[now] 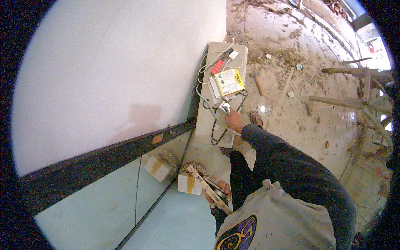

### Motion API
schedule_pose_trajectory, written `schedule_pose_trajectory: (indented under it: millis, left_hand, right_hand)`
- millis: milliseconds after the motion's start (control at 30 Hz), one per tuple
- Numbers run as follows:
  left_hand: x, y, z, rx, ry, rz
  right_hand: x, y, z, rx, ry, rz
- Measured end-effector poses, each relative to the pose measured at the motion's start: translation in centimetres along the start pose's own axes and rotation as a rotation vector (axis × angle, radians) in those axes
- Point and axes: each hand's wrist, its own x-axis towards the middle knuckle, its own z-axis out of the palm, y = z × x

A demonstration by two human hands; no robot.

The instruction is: The person assembles a metal bracket and cylindrical components on a small table. They pick up parts, align them, and use a screwdriver to tighten screws, then inspect the assembled unit.

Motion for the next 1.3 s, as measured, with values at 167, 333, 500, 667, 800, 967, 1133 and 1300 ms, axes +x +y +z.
schedule_pose_trajectory:
  millis: [167,333,500,667,800,967,1133,1300]
  left_hand:
    - [0.6,0.7,-0.4,0.08,0.029,-0.078]
    - [3.5,1.2,-0.7,0.207,-0.06,-0.161]
    - [7.2,-0.5,0.9,0.19,-0.068,-0.282]
    - [7.9,-5.3,4.1,0.216,-0.016,-0.225]
    - [9.0,-10.9,5.0,0.206,-0.006,-0.208]
    - [11.3,-17.4,5.9,0.228,0.024,-0.229]
    - [14.5,-23.1,7.2,0.249,0.032,-0.261]
    - [17.7,-28.4,8.4,0.226,0.044,-0.314]
  right_hand:
    - [-2.9,-1.5,-6.4,0.162,-0.057,-0.13]
    - [-12.1,-6.4,-16.4,0.156,-0.01,-0.31]
    - [-23.4,-11.6,-22.5,0.242,-0.03,-0.245]
    - [-29.4,-13.8,-25.3,0.319,-0.095,-0.175]
    - [-29.4,-13.0,-28.7,0.282,-0.296,-0.166]
    - [-29.9,-10.8,-34.4,0.251,-0.152,-0.305]
    - [-29.4,-7.4,-40.1,0.242,-0.052,-0.274]
    - [-29.1,-3.5,-45.3,0.248,0.066,-0.319]
